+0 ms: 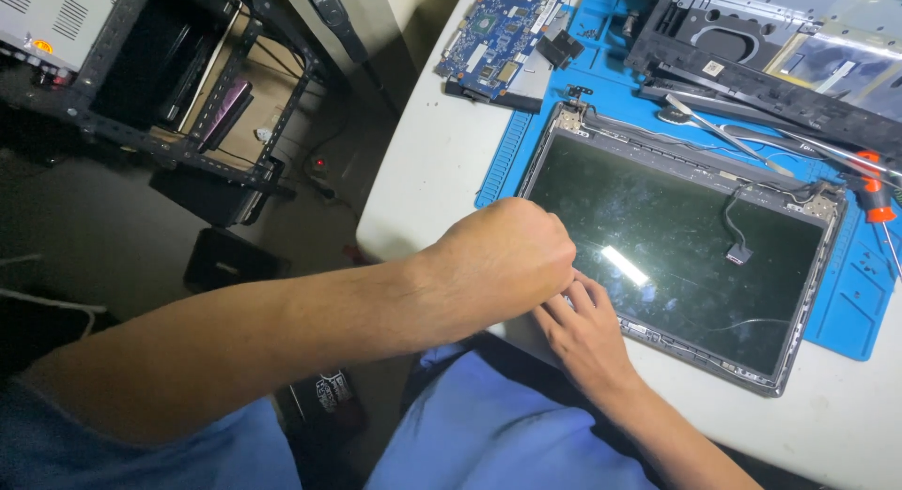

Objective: Disassembling a laptop screen assembly by prying off the bezel and using an applicator tool on the internal edges.

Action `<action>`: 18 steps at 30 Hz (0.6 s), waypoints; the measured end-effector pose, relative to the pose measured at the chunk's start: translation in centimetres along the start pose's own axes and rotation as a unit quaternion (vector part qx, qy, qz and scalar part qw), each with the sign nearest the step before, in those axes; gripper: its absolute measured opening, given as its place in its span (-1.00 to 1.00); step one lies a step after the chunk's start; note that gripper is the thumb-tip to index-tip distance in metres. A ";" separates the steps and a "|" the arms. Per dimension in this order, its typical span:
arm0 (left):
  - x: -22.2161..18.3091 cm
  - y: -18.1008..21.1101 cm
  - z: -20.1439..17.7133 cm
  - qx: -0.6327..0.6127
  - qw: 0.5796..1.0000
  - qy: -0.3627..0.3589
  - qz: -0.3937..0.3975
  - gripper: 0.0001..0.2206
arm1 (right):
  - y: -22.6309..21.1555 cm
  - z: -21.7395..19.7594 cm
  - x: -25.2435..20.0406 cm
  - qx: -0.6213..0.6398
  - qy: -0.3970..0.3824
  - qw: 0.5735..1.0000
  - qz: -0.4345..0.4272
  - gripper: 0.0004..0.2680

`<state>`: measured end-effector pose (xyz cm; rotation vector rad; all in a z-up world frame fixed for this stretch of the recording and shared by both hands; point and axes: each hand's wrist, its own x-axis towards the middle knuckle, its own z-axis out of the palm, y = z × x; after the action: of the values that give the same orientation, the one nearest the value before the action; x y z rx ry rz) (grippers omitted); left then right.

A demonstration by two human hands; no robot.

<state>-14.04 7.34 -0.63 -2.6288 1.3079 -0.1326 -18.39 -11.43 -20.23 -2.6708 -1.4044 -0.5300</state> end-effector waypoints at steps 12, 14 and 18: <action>0.4 -0.1 -0.3 -0.008 1.000 0.008 0.007 -0.82 | 0.2 2.6 -2.1 0.022 0.005 1.000 0.003 -0.89; 0.3 -0.4 -0.1 -0.015 1.000 -0.005 0.011 -0.80 | 0.1 0.9 -0.8 0.010 0.007 1.000 0.005 -0.90; 0.2 -0.8 -0.6 -0.011 0.999 -0.041 0.008 -0.77 | -0.3 -2.6 0.8 0.002 0.012 0.999 0.031 -0.86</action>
<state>-13.36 7.61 0.11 -2.6117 1.3101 -0.0069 -18.94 -11.21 -17.57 -2.6855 -1.3117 -0.5515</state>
